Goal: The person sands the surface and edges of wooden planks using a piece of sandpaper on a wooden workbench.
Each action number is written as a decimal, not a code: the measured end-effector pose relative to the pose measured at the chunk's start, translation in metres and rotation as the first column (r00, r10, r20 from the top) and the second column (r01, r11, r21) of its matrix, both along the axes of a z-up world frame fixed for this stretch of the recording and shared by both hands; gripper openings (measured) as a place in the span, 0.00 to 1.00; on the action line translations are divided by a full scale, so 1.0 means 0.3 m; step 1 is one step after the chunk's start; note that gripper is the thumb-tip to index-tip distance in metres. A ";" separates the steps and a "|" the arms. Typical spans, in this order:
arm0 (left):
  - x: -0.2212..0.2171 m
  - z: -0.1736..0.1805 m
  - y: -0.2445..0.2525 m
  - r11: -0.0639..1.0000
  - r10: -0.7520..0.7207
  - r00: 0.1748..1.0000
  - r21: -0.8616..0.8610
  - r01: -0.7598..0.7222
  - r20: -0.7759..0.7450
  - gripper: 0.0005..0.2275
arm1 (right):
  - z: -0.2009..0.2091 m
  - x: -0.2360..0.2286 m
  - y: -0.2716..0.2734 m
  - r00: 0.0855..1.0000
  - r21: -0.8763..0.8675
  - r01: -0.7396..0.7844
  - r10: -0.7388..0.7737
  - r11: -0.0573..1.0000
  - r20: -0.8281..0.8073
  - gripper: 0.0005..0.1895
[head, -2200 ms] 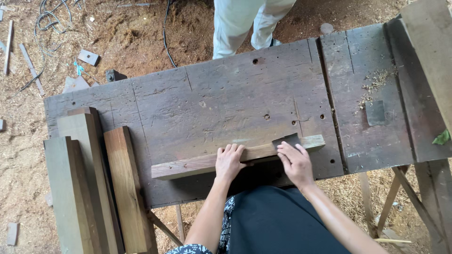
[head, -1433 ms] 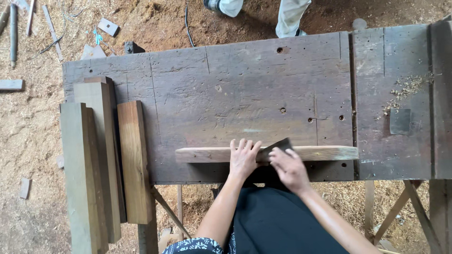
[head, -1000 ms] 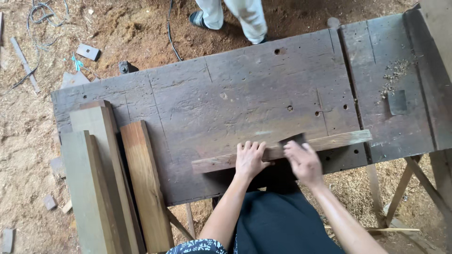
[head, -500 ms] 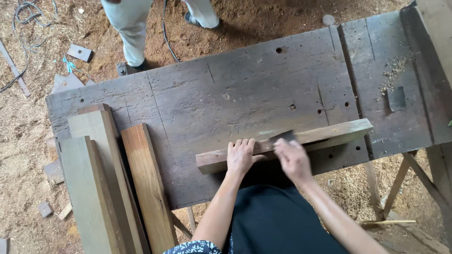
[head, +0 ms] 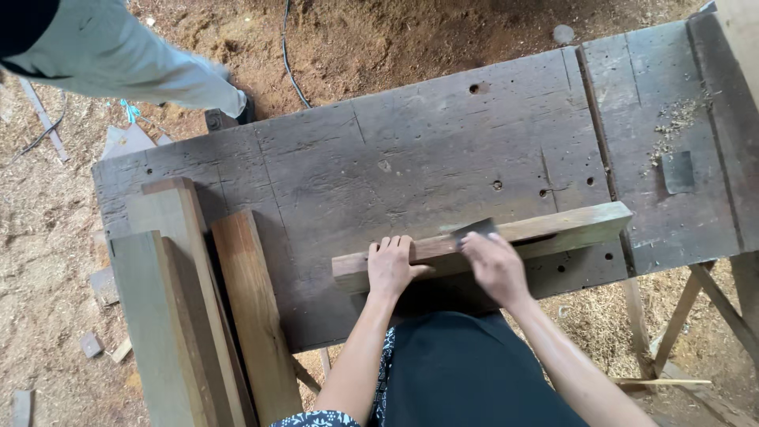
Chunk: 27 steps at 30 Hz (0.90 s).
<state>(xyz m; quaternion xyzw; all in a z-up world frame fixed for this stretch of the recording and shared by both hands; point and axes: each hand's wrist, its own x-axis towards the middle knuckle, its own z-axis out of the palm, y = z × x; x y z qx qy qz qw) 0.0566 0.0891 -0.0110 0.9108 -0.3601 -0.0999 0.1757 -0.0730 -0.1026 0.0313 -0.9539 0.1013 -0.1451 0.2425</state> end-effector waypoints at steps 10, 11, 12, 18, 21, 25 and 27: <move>-0.025 0.013 0.015 0.999 0.017 1.000 -0.039 -0.018 -0.013 0.29 | 0.015 0.035 0.063 0.997 0.144 0.005 0.006 0.990 -0.077 0.05; -0.021 -0.001 0.016 0.999 0.020 1.000 -0.041 -0.020 -0.013 0.29 | 0.020 0.036 0.071 0.992 0.170 0.061 -0.041 0.984 -0.119 0.05; -0.023 -0.013 0.018 0.999 0.023 1.000 -0.044 -0.023 -0.013 0.28 | 0.023 0.041 0.084 0.983 0.192 0.118 -0.087 0.974 -0.163 0.04; -0.020 0.004 0.026 1.000 0.011 0.999 -0.001 -0.011 -0.042 0.29 | 0.037 0.055 0.061 0.981 0.130 -0.024 0.048 0.991 -0.190 0.05; -0.016 0.007 0.030 1.000 0.020 0.999 -0.011 -0.021 -0.043 0.30 | 0.032 0.057 0.066 0.999 0.212 -0.032 0.038 0.977 -0.021 0.06; -0.018 -0.009 0.034 0.998 0.004 1.000 0.056 -0.005 0.015 0.25 | 0.028 0.042 0.124 0.983 0.139 -0.182 0.177 0.973 0.051 0.06; -0.027 0.003 0.042 1.000 0.017 0.999 0.012 -0.016 -0.028 0.30 | 0.036 0.032 0.040 0.961 0.138 0.013 0.025 0.990 -0.274 0.06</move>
